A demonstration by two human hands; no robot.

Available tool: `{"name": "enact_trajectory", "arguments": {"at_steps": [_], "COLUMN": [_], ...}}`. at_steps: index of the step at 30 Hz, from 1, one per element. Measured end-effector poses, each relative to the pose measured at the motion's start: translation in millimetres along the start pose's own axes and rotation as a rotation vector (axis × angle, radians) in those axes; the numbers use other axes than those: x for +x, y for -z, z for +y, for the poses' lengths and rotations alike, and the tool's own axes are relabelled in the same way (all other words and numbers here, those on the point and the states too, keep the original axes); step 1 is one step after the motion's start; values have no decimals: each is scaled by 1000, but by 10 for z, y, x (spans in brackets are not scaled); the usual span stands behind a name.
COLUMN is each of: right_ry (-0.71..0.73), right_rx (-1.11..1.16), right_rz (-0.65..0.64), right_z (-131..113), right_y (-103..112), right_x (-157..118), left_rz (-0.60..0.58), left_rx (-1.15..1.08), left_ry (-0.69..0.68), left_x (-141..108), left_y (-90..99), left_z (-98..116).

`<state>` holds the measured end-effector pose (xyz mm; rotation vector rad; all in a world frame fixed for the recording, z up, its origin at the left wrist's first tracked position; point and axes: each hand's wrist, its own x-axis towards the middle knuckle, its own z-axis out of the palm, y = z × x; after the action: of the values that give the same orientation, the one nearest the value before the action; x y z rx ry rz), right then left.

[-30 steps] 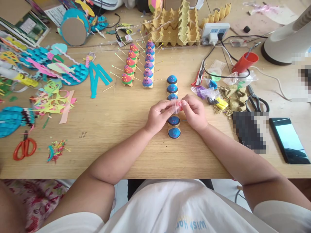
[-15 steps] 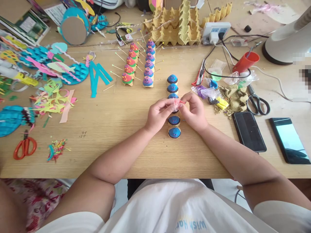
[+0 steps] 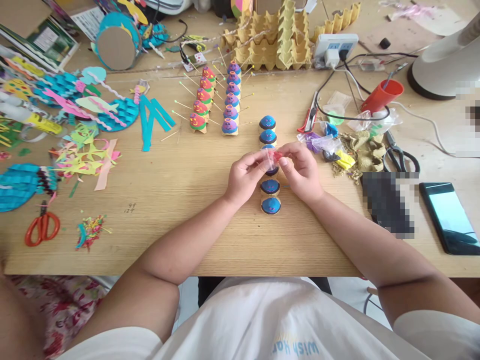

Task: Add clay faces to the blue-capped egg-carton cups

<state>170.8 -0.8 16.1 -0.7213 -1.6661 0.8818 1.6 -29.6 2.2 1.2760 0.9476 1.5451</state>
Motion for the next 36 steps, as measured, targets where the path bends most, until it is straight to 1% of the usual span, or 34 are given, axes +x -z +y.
{"name": "enact_trajectory", "arguments": {"at_steps": [2, 4, 8, 16, 18, 21, 23, 28, 32, 36], "right_ry": [-11, -38, -50, -16, -25, -101, -136, -75, -67, -83], "right_rx": [29, 66, 100, 85, 97, 113, 116, 63, 21, 34], "right_rz": [-22, -9, 63, 181, 181, 131, 130, 276, 311, 344], "right_z": [8, 42, 111, 100, 98, 85, 69, 24, 12, 21], "right_y": [-15, -34, -49, -29, -26, -18, -12, 7, 23, 31], "right_x": [-7, -15, -22, -11, -5, 5, 11, 26, 29, 27], "left_rz": [44, 55, 20, 53, 54, 49, 43, 59, 70, 12], "left_rx": [5, 4, -18, -36, -40, -30, -26, 10, 41, 55], "left_ry": [19, 29, 58, 84, 92, 101, 103, 105, 89, 81], "left_x": [12, 21, 19, 15, 15, 10, 7, -4, -13, -16], "left_y": [-1, -7, -28, -28, -28, -29, -27, -15, -16, -12], "left_z": [5, 19, 39, -24, -23, -1, 11, -9, -27, -6]}}
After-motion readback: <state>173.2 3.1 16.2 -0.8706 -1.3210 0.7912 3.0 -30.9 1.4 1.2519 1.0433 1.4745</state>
